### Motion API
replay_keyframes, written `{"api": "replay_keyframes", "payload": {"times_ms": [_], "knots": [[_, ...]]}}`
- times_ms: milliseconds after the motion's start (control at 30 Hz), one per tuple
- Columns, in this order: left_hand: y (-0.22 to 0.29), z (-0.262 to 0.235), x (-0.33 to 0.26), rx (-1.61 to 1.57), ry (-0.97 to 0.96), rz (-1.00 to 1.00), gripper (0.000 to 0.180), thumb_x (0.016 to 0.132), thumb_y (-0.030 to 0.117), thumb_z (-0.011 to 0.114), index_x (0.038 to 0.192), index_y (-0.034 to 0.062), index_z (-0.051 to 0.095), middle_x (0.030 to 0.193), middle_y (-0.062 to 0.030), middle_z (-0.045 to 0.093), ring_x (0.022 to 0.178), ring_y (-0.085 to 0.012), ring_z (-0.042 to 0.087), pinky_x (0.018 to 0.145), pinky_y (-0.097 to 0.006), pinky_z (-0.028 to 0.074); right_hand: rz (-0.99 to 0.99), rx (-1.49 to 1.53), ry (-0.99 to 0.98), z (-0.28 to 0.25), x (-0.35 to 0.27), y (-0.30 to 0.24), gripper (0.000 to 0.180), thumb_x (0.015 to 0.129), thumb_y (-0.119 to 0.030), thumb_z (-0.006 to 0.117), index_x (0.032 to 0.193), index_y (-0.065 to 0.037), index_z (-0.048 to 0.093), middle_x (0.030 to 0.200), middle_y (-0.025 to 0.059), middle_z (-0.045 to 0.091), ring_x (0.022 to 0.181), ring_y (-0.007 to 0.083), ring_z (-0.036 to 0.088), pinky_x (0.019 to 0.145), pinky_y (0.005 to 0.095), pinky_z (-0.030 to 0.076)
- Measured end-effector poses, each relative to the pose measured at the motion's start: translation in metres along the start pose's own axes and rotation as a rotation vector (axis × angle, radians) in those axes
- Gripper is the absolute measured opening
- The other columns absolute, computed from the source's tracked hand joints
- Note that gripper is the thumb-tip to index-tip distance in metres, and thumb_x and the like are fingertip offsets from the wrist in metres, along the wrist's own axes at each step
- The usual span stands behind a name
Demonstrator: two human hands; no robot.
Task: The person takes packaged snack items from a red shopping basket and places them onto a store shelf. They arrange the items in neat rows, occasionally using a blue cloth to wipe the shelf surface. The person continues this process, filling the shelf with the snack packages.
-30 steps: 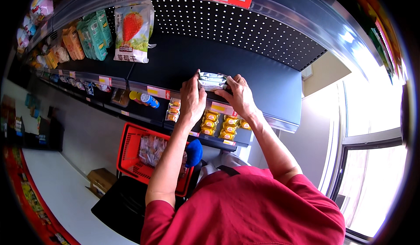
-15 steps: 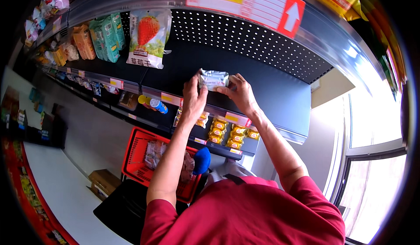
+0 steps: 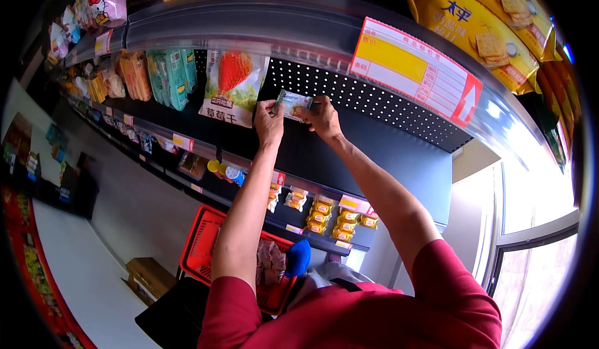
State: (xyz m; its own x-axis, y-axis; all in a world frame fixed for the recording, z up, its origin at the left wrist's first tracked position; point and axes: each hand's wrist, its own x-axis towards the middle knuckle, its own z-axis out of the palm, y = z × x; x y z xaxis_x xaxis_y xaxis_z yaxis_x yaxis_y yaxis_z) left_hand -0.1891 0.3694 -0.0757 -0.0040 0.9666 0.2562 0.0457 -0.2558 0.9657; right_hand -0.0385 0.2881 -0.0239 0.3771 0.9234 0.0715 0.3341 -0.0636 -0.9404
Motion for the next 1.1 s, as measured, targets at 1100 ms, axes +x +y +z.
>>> {"api": "replay_keyframes", "payload": {"times_ms": [1100], "knots": [[0.029,0.023,-0.006,0.452,-0.003,0.367,0.036,0.095,0.008,0.062,0.13,0.002,0.059,0.133,-0.0231,0.058,0.121,-0.041,0.054,0.105,-0.047,0.044,0.194,0.287,0.023,-0.011,0.037,0.012,0.034,0.099,-0.024,0.062,0.114,0.006,0.066,0.098,0.0167,0.071,0.082,0.0236,0.073,0.061,0.0371,0.066]]}}
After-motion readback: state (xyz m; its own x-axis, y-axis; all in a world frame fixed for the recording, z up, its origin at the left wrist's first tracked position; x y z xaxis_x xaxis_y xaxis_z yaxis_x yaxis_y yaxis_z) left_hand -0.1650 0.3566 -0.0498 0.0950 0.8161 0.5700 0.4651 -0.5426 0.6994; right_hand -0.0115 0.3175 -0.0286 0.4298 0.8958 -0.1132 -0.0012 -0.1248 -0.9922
